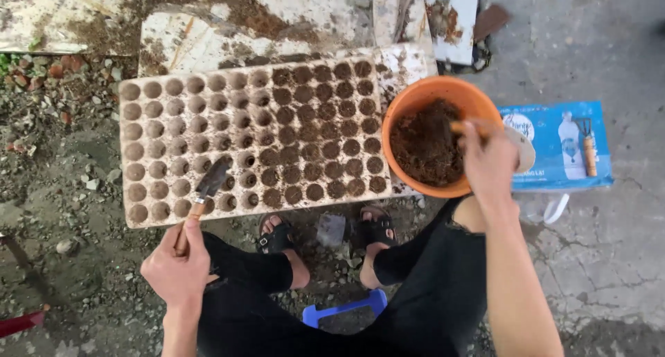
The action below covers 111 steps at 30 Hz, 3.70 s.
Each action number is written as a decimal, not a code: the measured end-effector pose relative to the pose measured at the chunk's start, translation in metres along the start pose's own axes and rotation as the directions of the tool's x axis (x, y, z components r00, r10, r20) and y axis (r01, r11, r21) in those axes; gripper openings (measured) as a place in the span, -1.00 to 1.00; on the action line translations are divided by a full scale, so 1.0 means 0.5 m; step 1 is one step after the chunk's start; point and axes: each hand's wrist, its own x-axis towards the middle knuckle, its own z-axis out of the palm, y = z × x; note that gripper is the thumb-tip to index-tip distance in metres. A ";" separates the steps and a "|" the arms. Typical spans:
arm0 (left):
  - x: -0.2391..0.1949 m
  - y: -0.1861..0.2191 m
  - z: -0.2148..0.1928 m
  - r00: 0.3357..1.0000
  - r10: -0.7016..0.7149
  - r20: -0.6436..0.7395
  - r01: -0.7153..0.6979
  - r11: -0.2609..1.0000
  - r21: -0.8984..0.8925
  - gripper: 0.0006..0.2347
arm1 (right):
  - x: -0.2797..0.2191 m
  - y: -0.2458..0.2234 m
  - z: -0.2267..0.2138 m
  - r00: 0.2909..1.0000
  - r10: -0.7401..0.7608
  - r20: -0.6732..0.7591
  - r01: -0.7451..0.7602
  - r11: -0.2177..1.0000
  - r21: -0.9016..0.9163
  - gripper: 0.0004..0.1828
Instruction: The person scoops soil from an orange bucket using a small trowel and fills the cells of a seed starting tray. They use a second trowel to spread and level the soil within the cells.
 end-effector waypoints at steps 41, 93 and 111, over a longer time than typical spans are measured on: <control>-0.008 -0.012 0.015 0.998 -0.005 0.058 0.000 0.995 0.096 -0.66 | 0.088 0.021 0.085 0.984 0.176 0.013 -0.174 0.956 0.238 -0.51; -0.015 -0.019 0.015 0.998 0.045 0.046 -0.049 0.995 0.086 -0.71 | 0.091 0.034 0.085 0.952 0.261 0.162 -0.307 0.826 0.473 -0.55; -0.014 -0.020 0.012 0.997 0.047 0.062 -0.052 0.995 0.083 -0.54 | 0.103 0.077 0.092 0.950 0.289 0.118 -0.302 0.757 0.579 -0.49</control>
